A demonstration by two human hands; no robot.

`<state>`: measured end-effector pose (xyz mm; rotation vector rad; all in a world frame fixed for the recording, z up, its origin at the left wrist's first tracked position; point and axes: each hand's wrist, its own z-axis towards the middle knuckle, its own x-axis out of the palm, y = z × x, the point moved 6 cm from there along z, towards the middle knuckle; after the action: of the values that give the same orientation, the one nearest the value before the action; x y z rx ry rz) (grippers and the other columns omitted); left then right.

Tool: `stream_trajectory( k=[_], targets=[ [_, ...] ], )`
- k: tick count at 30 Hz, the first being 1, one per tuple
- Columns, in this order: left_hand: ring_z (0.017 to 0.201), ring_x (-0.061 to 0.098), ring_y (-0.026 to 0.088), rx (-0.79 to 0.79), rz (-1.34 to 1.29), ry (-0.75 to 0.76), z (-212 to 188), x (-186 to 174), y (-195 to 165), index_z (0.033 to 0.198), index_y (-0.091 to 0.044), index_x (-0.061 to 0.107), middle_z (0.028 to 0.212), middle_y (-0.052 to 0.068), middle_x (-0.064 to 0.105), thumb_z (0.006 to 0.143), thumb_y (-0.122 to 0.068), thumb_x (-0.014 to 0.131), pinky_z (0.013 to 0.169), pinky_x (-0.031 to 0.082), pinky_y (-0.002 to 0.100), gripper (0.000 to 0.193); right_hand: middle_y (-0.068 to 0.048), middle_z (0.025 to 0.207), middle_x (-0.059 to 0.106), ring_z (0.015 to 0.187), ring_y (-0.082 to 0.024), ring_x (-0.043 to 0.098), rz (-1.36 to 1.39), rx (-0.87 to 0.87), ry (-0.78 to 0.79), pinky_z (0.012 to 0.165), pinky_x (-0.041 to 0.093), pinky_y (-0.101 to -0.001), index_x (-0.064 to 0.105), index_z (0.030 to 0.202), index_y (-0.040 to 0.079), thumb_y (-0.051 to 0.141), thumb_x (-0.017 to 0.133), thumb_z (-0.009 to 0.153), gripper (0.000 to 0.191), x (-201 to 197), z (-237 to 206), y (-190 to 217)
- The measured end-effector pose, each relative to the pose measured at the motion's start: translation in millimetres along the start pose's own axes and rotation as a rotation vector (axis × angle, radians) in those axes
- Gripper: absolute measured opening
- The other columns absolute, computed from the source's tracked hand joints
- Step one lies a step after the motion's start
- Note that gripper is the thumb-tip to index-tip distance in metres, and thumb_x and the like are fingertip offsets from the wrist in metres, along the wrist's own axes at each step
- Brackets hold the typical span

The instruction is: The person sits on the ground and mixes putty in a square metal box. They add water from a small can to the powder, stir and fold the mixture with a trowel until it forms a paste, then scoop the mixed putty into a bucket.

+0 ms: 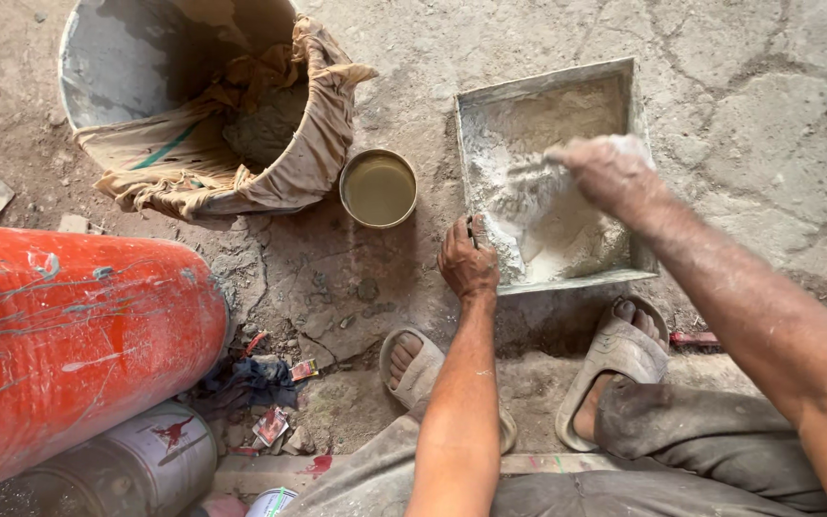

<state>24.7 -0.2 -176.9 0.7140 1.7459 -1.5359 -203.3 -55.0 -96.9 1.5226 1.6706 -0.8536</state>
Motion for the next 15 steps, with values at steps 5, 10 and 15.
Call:
stream_trajectory(
  k=[5,10,15],
  targets=[
    [0.093,0.070,0.033,0.017,0.035,-0.020,4,1,-4,0.112,-0.009,0.069,0.104,0.012,0.073,0.106,-0.035,0.053,0.082,0.053,0.049,0.031,-0.009,0.098,0.072,0.081,-0.025,0.071,-0.020,-0.084,-0.312,0.065,0.060,-0.0391,0.070,0.130,0.022,0.010,0.053,0.104,0.033,-31,45,-27],
    [0.088,0.070,0.028,-0.073,0.037,0.104,16,19,4,0.113,-0.012,0.067,0.102,0.009,0.072,0.107,-0.034,0.051,0.085,0.053,0.046,0.028,-0.013,0.102,0.071,0.091,-0.033,0.072,0.013,-0.057,-0.370,0.075,0.060,-0.0448,0.068,0.131,0.021,0.004,0.055,0.097,0.040,-15,88,-36],
    [0.091,0.069,0.029,-0.027,0.087,0.091,13,26,8,0.111,-0.012,0.067,0.102,0.009,0.072,0.107,-0.033,0.051,0.082,0.052,0.047,0.027,-0.006,0.101,0.072,0.086,-0.021,0.070,-0.108,-0.009,-0.214,0.070,0.059,-0.0385,0.071,0.123,0.023,0.011,0.063,0.090,0.037,2,89,-32]
  ],
)
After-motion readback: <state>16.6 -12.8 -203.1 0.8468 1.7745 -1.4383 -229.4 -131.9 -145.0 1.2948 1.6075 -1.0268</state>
